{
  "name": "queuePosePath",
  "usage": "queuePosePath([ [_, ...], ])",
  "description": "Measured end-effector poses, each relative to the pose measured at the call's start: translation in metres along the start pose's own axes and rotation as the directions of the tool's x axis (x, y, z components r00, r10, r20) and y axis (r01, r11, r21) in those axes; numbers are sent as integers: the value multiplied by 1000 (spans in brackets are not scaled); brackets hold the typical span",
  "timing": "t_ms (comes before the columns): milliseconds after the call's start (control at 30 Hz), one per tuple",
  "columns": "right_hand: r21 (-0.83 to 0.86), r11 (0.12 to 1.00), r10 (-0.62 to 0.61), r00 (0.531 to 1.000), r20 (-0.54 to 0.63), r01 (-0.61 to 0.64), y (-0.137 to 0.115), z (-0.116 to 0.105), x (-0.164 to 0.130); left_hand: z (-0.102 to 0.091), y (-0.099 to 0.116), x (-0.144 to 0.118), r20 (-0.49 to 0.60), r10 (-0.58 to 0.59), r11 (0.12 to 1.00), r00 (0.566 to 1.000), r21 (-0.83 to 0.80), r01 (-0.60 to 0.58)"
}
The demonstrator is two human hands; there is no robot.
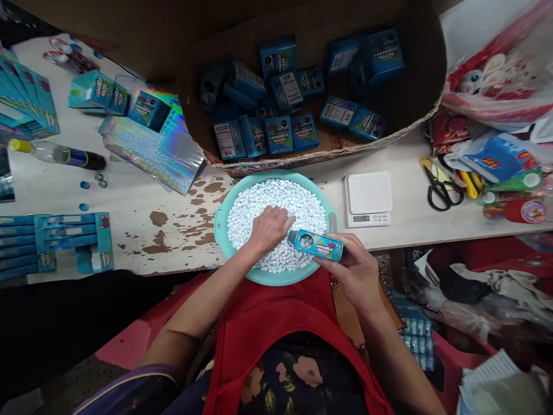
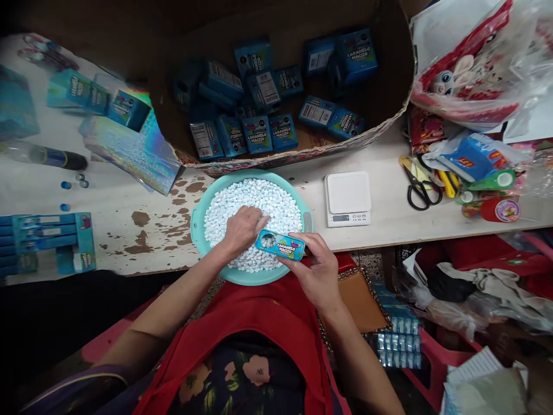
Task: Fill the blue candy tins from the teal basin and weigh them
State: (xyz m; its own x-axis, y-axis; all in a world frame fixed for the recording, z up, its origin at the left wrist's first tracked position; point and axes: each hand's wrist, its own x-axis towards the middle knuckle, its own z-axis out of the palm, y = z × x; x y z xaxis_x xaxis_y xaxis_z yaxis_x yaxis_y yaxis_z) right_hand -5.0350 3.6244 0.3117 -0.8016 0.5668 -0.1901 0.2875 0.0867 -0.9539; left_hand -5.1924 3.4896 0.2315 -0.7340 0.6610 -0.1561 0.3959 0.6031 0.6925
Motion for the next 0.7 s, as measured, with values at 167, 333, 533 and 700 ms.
queuePosePath([
  [167, -122, 992, -30, 1000, -2, 30, -13, -4, -3, -17, 11, 1, -135, -223, 875, 966, -464, 137],
  [333, -244, 961, -124, 991, 52, 133, -26, 6, -2, -64, 63, -5, 106, -388, 186, 916, -964, 190],
  [533, -341, 911, -202, 972, 118, 230, -28, 26, 2, -68, 94, -13, -129, -322, 160, 938, -984, -81],
  [700, -335, 919, -183, 977, 106, 209, -25, 27, 4, -64, 97, -12, -162, -377, 199, 912, -976, -91],
])
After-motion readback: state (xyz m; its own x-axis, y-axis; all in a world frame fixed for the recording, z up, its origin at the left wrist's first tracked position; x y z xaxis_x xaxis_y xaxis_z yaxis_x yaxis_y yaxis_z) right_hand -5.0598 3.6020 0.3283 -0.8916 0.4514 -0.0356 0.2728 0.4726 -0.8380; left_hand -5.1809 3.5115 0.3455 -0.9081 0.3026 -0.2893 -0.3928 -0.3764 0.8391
